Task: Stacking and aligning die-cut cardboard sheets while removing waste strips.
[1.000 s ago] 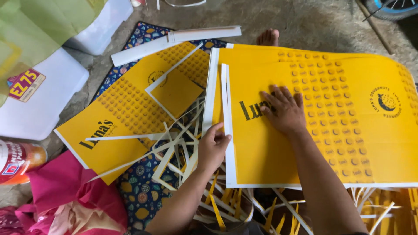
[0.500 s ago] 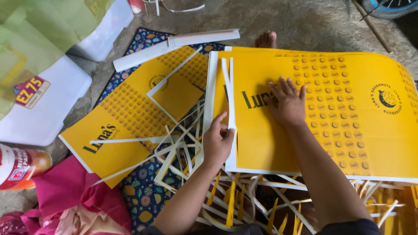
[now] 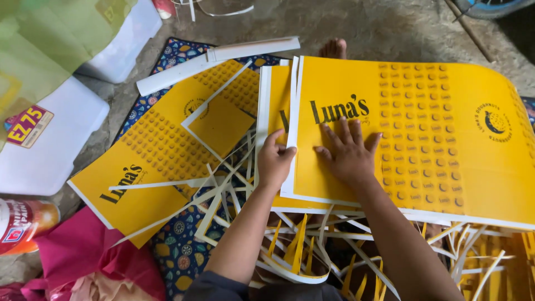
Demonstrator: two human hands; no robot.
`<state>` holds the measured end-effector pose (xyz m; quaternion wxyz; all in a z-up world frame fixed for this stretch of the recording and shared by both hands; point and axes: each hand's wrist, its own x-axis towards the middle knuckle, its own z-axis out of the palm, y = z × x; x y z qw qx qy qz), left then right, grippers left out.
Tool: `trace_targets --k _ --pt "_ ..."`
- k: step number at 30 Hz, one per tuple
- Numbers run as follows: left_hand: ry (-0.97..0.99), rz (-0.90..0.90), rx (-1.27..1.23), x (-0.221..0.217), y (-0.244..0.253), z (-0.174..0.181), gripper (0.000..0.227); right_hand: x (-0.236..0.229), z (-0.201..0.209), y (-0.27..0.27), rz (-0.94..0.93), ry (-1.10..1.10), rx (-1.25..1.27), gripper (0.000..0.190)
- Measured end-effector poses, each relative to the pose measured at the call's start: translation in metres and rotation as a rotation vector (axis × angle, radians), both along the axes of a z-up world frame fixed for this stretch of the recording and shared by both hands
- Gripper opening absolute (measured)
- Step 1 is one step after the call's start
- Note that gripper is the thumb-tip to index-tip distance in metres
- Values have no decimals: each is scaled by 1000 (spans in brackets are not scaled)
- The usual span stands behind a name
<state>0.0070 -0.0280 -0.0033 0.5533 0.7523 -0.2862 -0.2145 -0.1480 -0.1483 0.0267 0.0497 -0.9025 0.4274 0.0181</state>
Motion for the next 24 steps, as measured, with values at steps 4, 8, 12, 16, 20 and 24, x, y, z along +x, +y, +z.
trace_targets --k 4,8,12,16,20,24 --pt "163 27 -116 -6 7 23 56 1 -2 -3 15 -2 -12 68" --pt "266 44 -156 4 10 3 58 3 5 0 -1 39 37 70" --pt "133 -6 -131 -8 24 26 62 4 2 -2 9 51 17 70" --pt "45 -113 78 -22 55 34 65 4 2 -2 -13 41 31 70" --pt "182 -213 66 -31 87 35 69 2 0 -2 -10 39 28 68" --pt "338 -206 -19 -33 87 28 72 3 -1 0 -13 22 20 67"
